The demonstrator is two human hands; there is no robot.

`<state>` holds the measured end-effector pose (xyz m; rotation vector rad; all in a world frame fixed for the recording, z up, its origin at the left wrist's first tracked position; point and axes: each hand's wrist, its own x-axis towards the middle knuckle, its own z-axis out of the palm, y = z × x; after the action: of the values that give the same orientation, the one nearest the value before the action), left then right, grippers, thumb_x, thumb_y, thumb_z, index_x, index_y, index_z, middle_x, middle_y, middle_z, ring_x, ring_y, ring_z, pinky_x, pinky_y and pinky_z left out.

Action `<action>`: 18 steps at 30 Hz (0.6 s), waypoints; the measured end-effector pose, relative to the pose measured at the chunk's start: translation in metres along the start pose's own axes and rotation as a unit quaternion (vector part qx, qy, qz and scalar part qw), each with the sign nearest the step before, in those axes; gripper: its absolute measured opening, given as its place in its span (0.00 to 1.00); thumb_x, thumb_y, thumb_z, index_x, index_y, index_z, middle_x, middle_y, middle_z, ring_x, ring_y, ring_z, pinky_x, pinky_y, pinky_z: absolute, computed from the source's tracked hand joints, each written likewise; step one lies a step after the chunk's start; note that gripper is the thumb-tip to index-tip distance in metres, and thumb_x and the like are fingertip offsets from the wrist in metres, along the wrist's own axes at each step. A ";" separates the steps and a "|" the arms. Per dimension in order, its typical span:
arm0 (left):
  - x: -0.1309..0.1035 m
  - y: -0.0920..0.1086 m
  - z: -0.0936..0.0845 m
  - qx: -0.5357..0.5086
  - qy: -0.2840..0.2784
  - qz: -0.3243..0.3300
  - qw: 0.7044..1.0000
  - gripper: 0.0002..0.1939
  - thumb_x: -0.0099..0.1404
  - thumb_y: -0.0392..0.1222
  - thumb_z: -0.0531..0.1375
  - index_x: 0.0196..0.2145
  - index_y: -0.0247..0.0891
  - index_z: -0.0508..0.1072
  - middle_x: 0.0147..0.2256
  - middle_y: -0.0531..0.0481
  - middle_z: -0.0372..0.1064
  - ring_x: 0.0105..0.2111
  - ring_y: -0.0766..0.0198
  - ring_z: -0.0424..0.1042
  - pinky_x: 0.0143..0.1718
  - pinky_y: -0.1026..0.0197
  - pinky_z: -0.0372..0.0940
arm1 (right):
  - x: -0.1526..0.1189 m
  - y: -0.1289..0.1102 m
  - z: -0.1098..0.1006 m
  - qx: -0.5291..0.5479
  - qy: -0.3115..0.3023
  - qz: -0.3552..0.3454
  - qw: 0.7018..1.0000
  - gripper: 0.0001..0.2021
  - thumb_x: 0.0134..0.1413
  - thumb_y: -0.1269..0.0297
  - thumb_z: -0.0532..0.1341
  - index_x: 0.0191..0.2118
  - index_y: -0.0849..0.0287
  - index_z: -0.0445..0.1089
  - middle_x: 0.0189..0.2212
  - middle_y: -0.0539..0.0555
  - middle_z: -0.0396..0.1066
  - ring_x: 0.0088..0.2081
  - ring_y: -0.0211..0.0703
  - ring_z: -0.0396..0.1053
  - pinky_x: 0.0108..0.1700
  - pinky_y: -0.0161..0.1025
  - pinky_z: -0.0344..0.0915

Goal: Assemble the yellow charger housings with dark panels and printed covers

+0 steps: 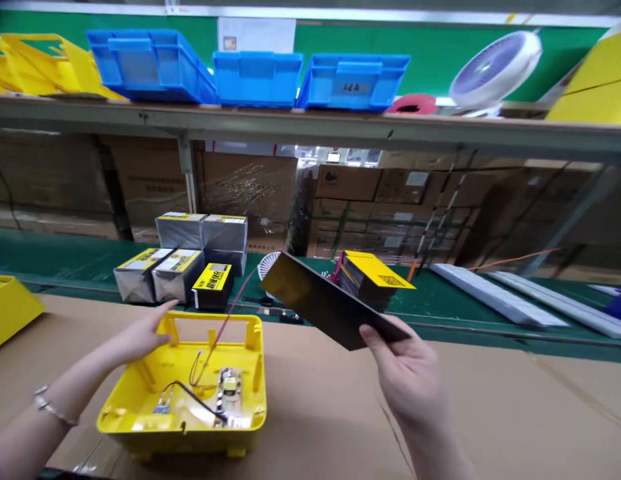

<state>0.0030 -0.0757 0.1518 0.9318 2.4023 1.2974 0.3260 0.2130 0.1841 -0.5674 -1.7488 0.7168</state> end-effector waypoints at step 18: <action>0.014 0.026 0.095 -0.199 0.067 0.169 0.963 0.08 0.61 0.42 0.52 0.37 0.37 0.66 0.33 0.51 0.66 0.35 0.63 0.65 0.42 0.62 0.59 | 0.015 -0.040 0.098 -0.023 -0.374 0.020 0.927 0.13 0.52 0.63 0.56 0.44 0.57 0.67 0.38 0.53 0.72 0.39 0.41 0.68 0.42 0.37 0.63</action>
<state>0.0499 0.0061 0.1197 1.1923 2.0055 1.9312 0.2271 0.1774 0.2026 -0.3762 -2.4668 1.0055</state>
